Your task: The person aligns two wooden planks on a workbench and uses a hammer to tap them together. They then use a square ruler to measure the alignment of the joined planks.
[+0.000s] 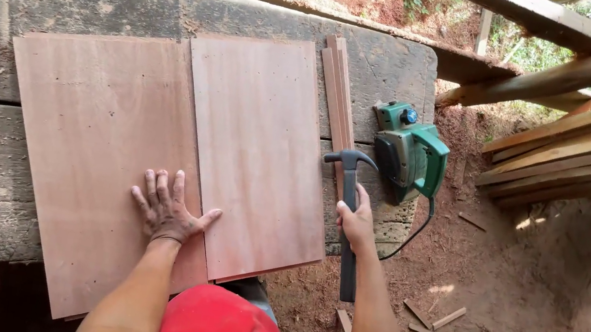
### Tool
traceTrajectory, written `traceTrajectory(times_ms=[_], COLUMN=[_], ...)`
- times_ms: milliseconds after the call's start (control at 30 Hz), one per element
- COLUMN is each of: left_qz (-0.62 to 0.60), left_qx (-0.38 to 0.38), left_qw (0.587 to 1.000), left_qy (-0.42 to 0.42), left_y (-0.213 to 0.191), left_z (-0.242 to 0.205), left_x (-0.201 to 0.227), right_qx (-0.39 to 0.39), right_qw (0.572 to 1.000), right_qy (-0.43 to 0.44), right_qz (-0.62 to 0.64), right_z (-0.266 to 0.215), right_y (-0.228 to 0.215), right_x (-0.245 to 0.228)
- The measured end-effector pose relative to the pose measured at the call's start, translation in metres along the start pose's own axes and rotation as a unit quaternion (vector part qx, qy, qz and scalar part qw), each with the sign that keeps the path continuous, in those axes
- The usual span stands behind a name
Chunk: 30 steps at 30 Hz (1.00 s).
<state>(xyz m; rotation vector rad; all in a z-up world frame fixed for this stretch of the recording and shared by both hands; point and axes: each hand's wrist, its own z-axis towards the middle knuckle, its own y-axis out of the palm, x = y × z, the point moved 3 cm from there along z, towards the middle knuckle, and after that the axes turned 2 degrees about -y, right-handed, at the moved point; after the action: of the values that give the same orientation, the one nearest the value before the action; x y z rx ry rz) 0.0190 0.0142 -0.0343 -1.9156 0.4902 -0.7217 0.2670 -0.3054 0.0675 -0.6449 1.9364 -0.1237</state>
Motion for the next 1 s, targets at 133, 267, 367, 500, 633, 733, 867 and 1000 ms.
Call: traceTrajectory(times_ms=[133, 267, 367, 500, 633, 733, 867, 1000], left_qz=[-0.01, -0.003, 0.009, 0.008, -0.008, -0.025, -0.029, -0.036], left_qx=[0.006, 0.003, -0.027, -0.063, -0.034, -0.017, 0.004, -0.017], left_qw=[1.0, 1.0, 1.0, 0.998, 0.999, 1.0, 1.0, 0.999], left_qy=[-0.006, -0.004, -0.005, -0.018, -0.007, -0.005, 0.0, -0.006], left_y=[0.003, -0.006, -0.014, -0.021, -0.01, 0.001, -0.004, -0.005], left_z=[-0.001, -0.008, -0.001, -0.006, 0.004, -0.013, 0.002, -0.005], left_x=[0.001, 0.001, 0.002, 0.002, 0.001, 0.0, 0.0, -0.001], right_qx=[-0.028, -0.102, -0.089, -0.122, -0.114, -0.135, -0.085, -0.098], right_qw=[0.998, 0.993, 0.993, 0.992, 0.992, 0.989, 0.992, 0.992], right_qy=[0.047, 0.034, 0.045, 0.027, 0.034, 0.024, 0.045, 0.018], right_qz=[-0.013, -0.048, -0.055, -0.022, -0.042, -0.061, -0.082, -0.075], right_z=[0.01, 0.028, 0.034, 0.026, 0.037, 0.037, 0.04, 0.043], right_y=[0.019, 0.009, 0.003, 0.018, 0.022, 0.008, 0.026, 0.019], right_x=[-0.018, -0.023, -0.02, -0.034, -0.038, -0.036, -0.043, -0.041])
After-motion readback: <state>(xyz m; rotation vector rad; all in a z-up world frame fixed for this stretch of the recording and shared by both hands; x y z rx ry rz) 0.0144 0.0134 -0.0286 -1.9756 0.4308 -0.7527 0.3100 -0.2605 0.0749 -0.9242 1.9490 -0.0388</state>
